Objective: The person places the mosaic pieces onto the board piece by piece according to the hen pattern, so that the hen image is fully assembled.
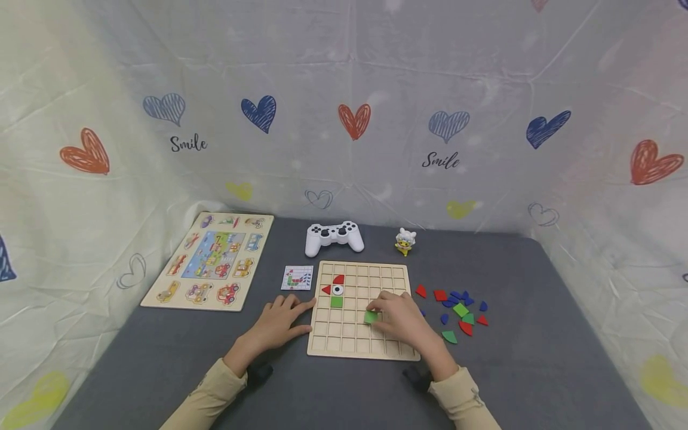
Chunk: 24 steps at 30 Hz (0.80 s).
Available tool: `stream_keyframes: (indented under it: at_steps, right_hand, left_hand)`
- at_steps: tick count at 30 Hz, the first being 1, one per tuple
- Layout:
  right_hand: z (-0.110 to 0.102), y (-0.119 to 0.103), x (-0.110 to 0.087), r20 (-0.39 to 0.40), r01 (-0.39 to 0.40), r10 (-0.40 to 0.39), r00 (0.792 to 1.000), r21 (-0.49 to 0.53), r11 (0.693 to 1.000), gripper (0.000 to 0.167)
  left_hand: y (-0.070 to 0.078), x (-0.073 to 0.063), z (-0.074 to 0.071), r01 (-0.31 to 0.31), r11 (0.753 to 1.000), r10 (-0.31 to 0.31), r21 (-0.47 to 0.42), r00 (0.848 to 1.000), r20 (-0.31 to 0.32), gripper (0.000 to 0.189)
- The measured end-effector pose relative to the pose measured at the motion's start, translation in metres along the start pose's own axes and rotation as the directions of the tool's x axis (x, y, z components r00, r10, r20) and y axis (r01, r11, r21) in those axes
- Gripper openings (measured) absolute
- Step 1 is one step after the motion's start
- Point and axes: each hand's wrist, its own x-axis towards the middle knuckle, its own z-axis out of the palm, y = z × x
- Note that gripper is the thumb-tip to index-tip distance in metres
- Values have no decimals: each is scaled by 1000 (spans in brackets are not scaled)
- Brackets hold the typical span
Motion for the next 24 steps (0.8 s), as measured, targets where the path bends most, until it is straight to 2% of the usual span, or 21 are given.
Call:
stream_keyframes:
  at_steps: [10,24]
  right_hand:
    - [8,-17,21,17,30,-31,999,18,999,28]
    - [18,-36,41,52,23,-27,998,76,997,26]
  left_hand:
    - [4,-2,-6,4,1000,-4,-8,1000,5,58]
    - [3,-2,-4,2,1000,-2,-11,1000,7,58]
